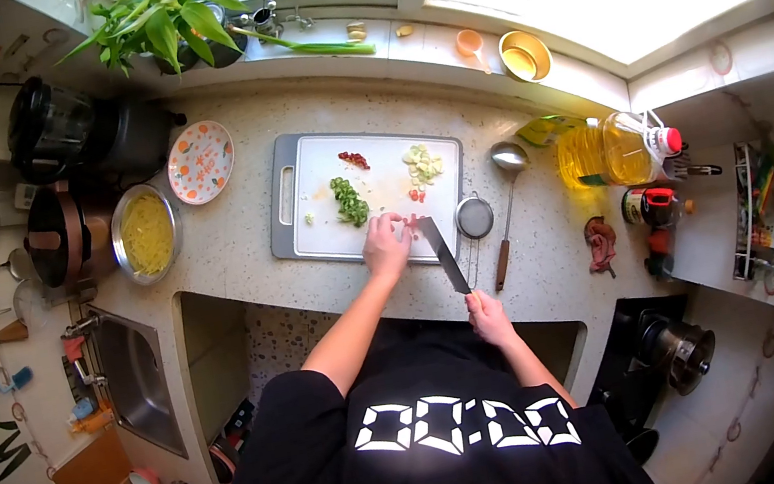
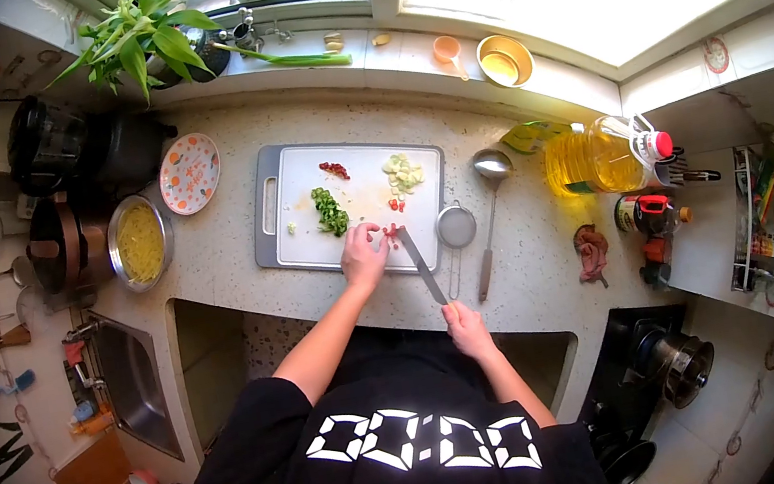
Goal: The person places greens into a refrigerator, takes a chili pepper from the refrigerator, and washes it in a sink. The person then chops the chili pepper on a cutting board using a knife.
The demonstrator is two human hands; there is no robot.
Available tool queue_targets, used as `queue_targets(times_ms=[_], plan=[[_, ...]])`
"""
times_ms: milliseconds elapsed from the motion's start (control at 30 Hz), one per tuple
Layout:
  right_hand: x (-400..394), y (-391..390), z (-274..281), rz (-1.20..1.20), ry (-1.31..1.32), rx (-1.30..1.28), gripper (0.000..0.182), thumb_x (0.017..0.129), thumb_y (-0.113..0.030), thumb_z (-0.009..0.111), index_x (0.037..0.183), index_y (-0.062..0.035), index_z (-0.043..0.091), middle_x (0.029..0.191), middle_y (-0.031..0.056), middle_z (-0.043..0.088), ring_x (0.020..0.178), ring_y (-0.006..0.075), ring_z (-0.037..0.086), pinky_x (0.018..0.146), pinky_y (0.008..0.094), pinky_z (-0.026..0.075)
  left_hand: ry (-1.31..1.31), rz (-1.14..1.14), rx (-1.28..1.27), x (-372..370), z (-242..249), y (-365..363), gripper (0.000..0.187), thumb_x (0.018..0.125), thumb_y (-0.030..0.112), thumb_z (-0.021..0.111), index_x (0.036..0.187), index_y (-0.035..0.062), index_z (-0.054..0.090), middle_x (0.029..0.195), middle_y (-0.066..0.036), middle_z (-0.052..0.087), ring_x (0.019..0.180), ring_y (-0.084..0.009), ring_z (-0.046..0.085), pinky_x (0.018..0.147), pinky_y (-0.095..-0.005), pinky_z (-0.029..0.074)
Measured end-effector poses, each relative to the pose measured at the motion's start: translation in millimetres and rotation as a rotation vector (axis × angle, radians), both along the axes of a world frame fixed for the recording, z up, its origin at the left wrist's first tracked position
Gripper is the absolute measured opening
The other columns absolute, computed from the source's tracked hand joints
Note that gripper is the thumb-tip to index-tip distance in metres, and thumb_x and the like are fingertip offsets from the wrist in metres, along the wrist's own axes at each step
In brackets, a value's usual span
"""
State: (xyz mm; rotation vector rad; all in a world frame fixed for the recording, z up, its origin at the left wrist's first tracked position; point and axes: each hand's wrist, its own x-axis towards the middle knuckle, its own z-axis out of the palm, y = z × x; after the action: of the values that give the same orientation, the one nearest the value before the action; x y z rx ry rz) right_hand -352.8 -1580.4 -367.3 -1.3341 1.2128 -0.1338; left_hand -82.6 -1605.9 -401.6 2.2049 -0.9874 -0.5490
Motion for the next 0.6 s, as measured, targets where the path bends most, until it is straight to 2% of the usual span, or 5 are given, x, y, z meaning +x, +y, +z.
queue_targets(times_ms=[167, 367, 400, 533, 600], plan=[[-6, -3, -7, 0.049, 0.006, -0.005, 0.043, 0.105, -0.045, 0.052, 0.084, -0.0077, 0.052, 0.058, 0.0014, 0.049, 0.049, 0.0115, 0.049, 0.046, 0.0301, 0.040, 0.019, 0.119, -0.134, 5, 8, 5, 0.021, 0.085, 0.017, 0.072, 0.104, 0.0114, 0.064, 0.086, -0.005, 0.056, 0.072, -0.0214, 0.057, 0.066, -0.0369, 0.050], [-4, -35, 14, 0.373, 0.246, -0.139, 0.044, 0.100, -0.044, 0.058, 0.091, -0.0013, 0.059, 0.070, 0.0194, 0.059, 0.063, 0.0304, 0.058, 0.063, 0.0437, 0.048, 0.049, 0.180, -0.230, 29, 25, 31, 0.020, 0.085, 0.013, 0.070, 0.104, 0.0099, 0.064, 0.084, -0.004, 0.054, 0.064, -0.0177, 0.052, 0.062, -0.0336, 0.048], [2, -47, 24, 0.415, 0.294, -0.063, 0.047, 0.098, -0.050, 0.057, 0.101, -0.0035, 0.067, 0.090, 0.0256, 0.068, 0.087, 0.0449, 0.065, 0.076, 0.0480, 0.051, 0.038, 0.189, -0.237, 32, 26, 35, 0.020, 0.085, 0.013, 0.070, 0.104, 0.0098, 0.064, 0.084, -0.004, 0.054, 0.064, -0.0177, 0.052, 0.062, -0.0337, 0.048], [10, -85, 25, 0.474, 0.298, -0.055, 0.049, 0.098, -0.049, 0.057, 0.100, -0.0005, 0.066, 0.088, 0.0251, 0.068, 0.087, 0.0436, 0.065, 0.077, 0.0472, 0.051, 0.038, 0.230, -0.240, 39, 25, 50, 0.020, 0.085, 0.011, 0.070, 0.104, 0.0092, 0.064, 0.085, -0.004, 0.054, 0.063, -0.0169, 0.052, 0.062, -0.0327, 0.048], [12, -98, 18, 0.452, 0.240, -0.142, 0.045, 0.100, -0.045, 0.058, 0.093, -0.0006, 0.062, 0.073, 0.0161, 0.062, 0.070, 0.0284, 0.060, 0.067, 0.0414, 0.050, 0.044, 0.246, -0.238, 38, 25, 54, 0.020, 0.085, 0.011, 0.070, 0.104, 0.0091, 0.065, 0.086, -0.003, 0.054, 0.063, -0.0164, 0.052, 0.062, -0.0323, 0.048]])
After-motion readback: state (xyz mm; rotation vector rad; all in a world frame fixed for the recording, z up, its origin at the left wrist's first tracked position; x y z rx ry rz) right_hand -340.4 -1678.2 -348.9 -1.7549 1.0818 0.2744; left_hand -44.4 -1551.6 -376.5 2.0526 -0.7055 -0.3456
